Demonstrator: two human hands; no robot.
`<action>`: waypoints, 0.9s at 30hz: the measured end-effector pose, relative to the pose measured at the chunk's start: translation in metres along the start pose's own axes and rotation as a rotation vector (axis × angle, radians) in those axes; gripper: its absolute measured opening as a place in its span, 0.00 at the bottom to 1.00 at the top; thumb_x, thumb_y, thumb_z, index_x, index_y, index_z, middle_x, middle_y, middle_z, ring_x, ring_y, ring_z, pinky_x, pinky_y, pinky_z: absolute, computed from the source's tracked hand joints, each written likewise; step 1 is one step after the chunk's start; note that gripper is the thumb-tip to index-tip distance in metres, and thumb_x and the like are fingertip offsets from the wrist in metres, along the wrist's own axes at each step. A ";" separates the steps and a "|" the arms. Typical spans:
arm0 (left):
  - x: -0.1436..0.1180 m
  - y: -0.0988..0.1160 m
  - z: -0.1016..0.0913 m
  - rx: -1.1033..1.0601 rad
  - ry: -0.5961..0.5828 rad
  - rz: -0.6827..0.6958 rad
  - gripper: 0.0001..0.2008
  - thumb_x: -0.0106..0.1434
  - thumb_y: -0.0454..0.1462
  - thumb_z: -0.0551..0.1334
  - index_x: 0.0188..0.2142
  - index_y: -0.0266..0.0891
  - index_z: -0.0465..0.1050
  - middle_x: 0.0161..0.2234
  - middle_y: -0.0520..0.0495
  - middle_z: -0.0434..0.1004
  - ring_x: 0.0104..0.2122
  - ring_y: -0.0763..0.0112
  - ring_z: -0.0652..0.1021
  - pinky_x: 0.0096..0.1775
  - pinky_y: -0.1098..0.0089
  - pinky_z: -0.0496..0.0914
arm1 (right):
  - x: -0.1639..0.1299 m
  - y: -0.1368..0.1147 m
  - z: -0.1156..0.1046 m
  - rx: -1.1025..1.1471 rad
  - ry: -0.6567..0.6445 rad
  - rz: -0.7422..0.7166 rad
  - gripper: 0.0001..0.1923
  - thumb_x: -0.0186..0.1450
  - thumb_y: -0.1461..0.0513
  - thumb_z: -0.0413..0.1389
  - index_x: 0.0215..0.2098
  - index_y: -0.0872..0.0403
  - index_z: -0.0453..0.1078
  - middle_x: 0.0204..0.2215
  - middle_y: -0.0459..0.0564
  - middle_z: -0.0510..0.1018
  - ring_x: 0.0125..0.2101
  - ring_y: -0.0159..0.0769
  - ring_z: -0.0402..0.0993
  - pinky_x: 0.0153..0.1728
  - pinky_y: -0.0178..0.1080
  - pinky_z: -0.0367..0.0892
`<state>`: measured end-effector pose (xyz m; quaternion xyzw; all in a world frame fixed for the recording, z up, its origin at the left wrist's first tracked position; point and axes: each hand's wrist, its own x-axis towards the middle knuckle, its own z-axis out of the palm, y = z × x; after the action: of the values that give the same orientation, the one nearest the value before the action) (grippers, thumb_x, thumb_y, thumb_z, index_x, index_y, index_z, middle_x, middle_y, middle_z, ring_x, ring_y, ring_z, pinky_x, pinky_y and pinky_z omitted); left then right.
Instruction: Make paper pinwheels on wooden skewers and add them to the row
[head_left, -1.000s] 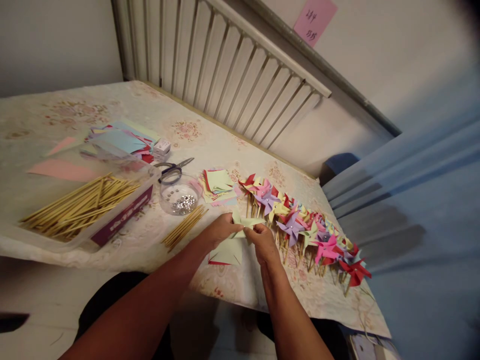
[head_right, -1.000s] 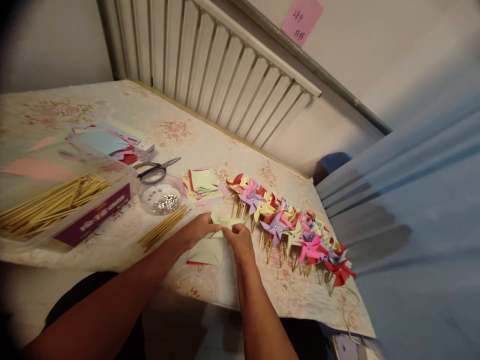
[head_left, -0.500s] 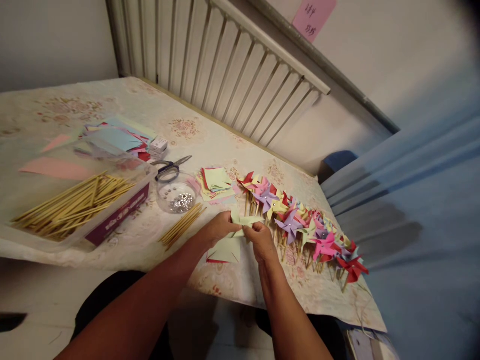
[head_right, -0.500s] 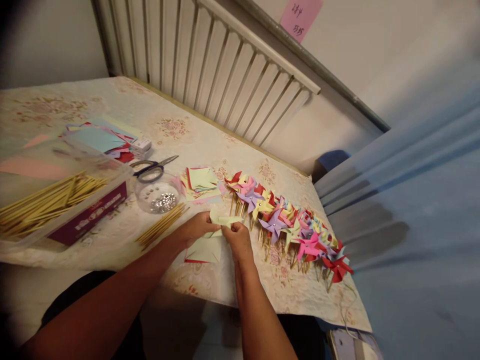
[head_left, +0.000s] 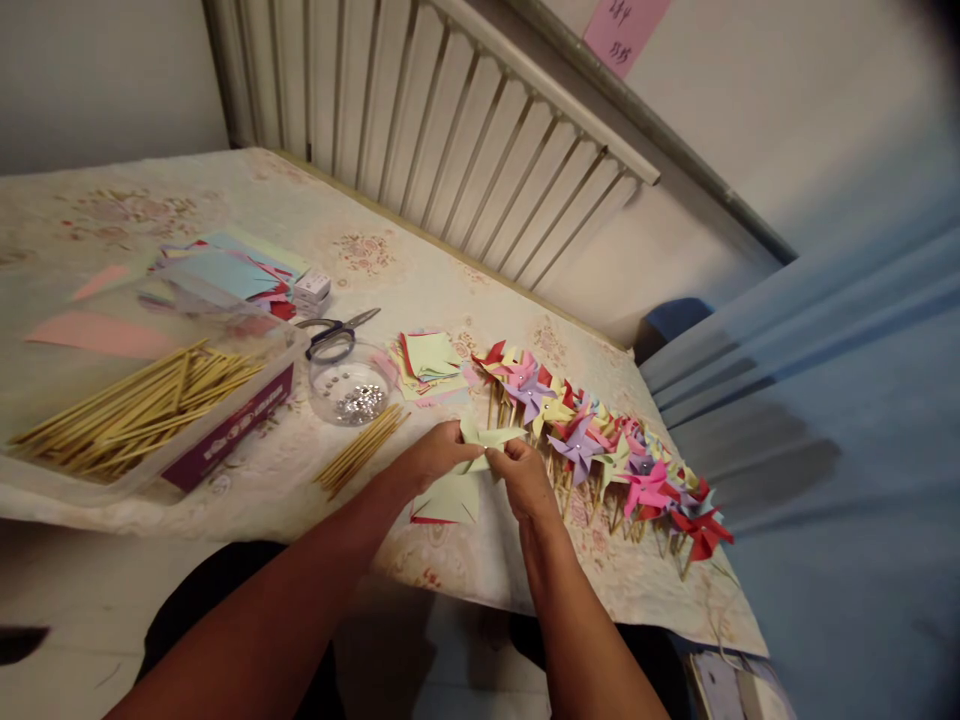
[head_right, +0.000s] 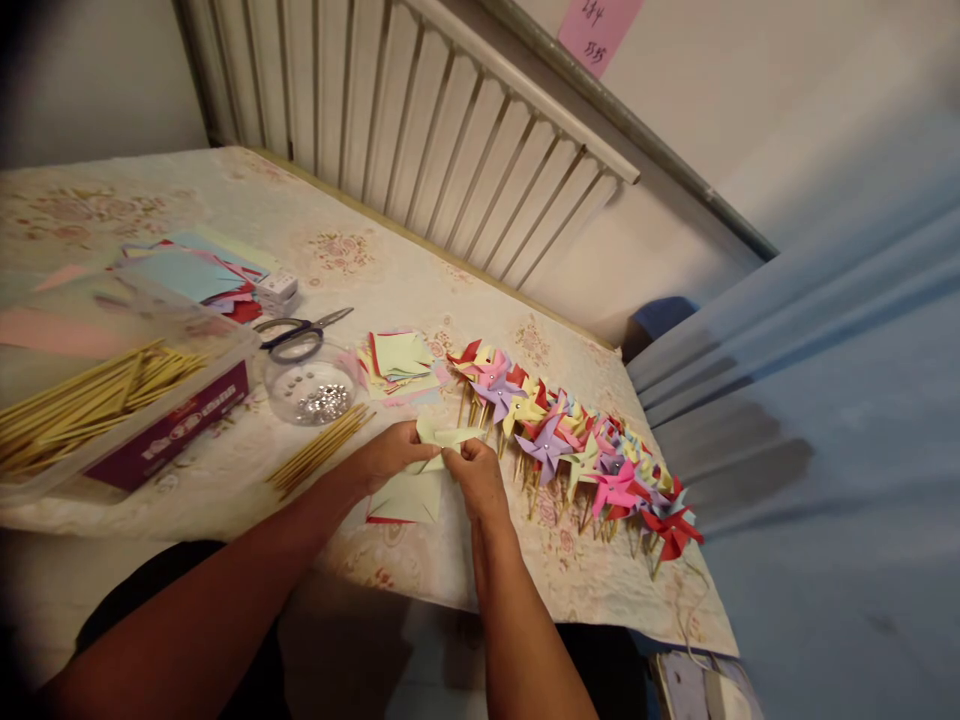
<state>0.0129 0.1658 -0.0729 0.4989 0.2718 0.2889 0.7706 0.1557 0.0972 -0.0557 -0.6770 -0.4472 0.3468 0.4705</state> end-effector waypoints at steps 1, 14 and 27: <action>0.000 0.000 0.000 0.005 -0.005 0.001 0.15 0.47 0.39 0.67 0.35 0.32 0.77 0.28 0.47 0.78 0.27 0.68 0.74 0.31 0.70 0.67 | 0.000 0.000 0.000 -0.006 0.000 -0.004 0.10 0.54 0.56 0.59 0.23 0.55 0.67 0.17 0.39 0.65 0.19 0.27 0.55 0.21 0.32 0.52; 0.001 0.000 -0.001 0.035 -0.057 0.040 0.14 0.49 0.39 0.65 0.35 0.32 0.75 0.31 0.48 0.76 0.28 0.71 0.72 0.32 0.71 0.65 | -0.003 -0.003 -0.004 -0.089 0.001 -0.051 0.11 0.55 0.55 0.59 0.27 0.55 0.71 0.20 0.41 0.70 0.21 0.29 0.61 0.22 0.31 0.54; -0.001 0.007 0.001 -0.090 -0.050 0.175 0.16 0.49 0.36 0.68 0.38 0.34 0.73 0.36 0.47 0.77 0.38 0.68 0.74 0.44 0.68 0.65 | -0.012 -0.027 -0.011 -0.401 0.236 -0.371 0.07 0.58 0.61 0.55 0.28 0.56 0.73 0.26 0.48 0.77 0.28 0.36 0.71 0.33 0.37 0.64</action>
<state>0.0119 0.1672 -0.0660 0.4925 0.1945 0.3543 0.7708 0.1538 0.0862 -0.0259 -0.6988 -0.5652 0.0784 0.4314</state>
